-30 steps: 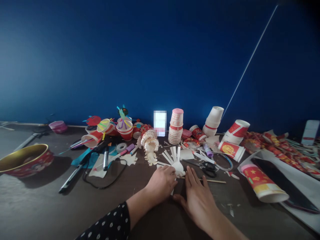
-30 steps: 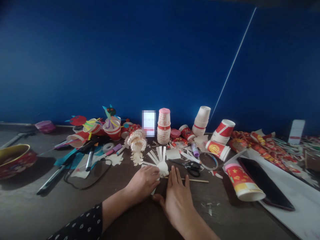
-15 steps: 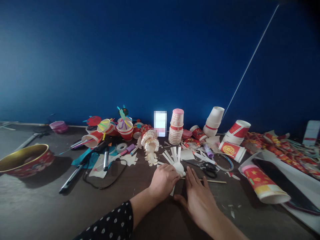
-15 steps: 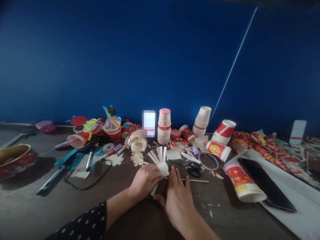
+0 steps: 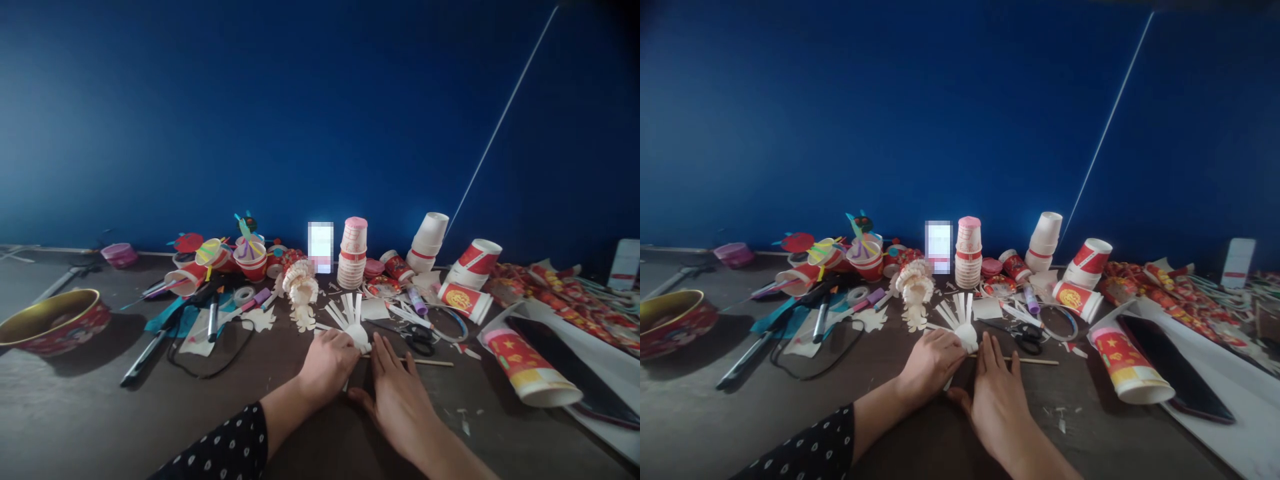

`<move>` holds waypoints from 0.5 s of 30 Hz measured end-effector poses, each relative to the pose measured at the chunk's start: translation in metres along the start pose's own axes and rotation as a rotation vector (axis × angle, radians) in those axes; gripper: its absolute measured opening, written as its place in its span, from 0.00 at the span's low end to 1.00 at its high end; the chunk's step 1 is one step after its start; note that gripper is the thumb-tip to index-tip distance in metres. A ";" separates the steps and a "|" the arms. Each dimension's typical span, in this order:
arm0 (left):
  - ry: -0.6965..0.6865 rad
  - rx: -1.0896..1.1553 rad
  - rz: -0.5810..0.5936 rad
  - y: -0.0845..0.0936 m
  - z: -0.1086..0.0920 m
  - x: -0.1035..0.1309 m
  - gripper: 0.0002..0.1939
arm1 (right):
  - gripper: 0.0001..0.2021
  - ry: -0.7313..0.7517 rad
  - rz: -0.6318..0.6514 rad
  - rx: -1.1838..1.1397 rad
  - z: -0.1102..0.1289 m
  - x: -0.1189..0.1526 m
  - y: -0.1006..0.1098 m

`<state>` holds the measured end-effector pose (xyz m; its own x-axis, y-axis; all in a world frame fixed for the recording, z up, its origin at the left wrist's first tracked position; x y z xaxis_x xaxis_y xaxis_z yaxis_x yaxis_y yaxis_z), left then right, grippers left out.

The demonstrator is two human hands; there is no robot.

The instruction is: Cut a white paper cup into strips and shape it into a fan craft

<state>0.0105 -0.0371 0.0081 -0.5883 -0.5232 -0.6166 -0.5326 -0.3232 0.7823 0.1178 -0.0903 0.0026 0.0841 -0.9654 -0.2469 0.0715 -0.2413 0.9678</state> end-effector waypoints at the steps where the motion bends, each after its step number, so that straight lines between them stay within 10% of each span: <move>1: -0.004 -0.007 0.000 0.000 0.000 0.000 0.12 | 0.36 0.000 -0.001 -0.006 0.000 0.000 0.000; 15: 0.034 0.025 -0.028 -0.002 0.003 0.001 0.11 | 0.13 -0.013 -0.209 -0.239 -0.025 -0.012 0.004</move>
<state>0.0097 -0.0349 0.0056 -0.5520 -0.5407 -0.6348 -0.5638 -0.3189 0.7618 0.1421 -0.0773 0.0086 0.0306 -0.8987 -0.4374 0.3173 -0.4062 0.8569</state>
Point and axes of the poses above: each hand's wrist, its own x-axis away from the middle knuckle, its own y-axis out of the back of the hand, z = x × y, the point moved 4 cm from there along -x, towards the middle knuckle, and after that the axes turned 15 degrees about -z, right-handed, at the moved point
